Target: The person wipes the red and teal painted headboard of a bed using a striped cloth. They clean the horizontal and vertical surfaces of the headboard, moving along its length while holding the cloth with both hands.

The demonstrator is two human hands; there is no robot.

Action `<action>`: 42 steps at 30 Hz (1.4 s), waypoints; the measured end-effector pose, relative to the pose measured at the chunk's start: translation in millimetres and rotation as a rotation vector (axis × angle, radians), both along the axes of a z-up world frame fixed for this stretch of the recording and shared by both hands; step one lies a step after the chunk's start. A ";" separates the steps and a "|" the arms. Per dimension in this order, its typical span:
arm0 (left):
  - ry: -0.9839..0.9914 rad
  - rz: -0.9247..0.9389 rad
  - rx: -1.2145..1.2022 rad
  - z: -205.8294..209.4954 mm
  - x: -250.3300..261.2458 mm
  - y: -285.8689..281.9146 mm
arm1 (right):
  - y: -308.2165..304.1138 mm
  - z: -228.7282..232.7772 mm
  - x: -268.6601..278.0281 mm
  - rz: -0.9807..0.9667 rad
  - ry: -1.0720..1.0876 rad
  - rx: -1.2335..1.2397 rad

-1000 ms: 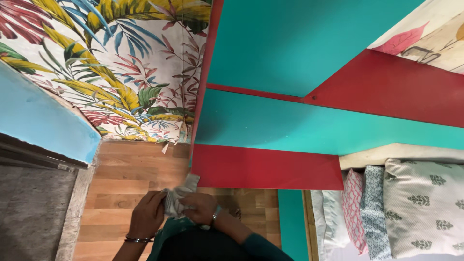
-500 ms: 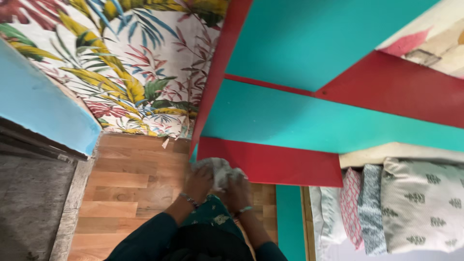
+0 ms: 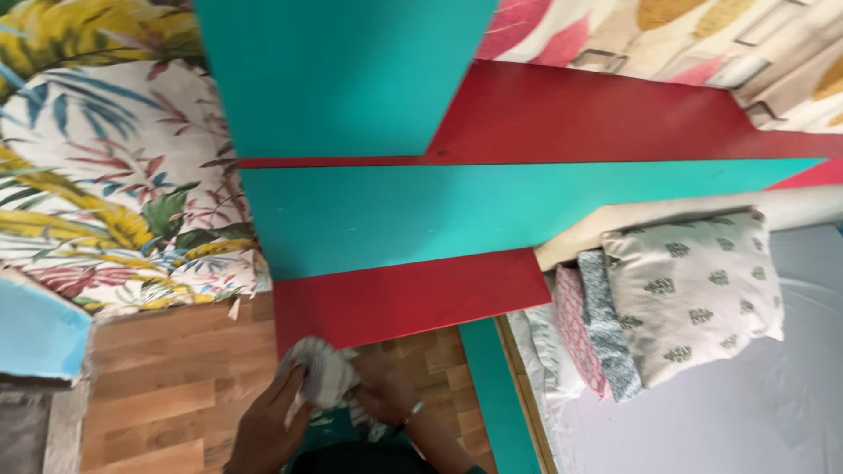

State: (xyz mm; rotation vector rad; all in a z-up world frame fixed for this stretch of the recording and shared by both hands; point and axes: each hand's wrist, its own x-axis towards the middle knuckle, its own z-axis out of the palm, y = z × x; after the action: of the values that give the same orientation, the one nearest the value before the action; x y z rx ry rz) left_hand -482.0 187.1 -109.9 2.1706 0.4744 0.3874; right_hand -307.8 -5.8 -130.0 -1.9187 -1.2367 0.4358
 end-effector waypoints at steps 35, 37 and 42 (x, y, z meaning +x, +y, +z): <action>-0.766 -0.059 0.595 250.9 250.9 2.2 | 95.6 252.5 238.6 -0.473 -0.839 0.252; -0.695 -0.027 0.597 246.3 249.5 5.6 | 101.6 262.2 233.1 -0.450 -0.881 0.081; -0.669 -0.079 0.454 196.2 197.5 32.0 | 140.6 228.0 143.3 -0.614 -0.871 0.362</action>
State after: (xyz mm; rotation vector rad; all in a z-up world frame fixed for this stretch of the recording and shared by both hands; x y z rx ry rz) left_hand -284.5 219.0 86.2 2.2914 -0.0885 1.2154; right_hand -164.5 134.9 98.0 -2.0699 -1.0180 -0.9665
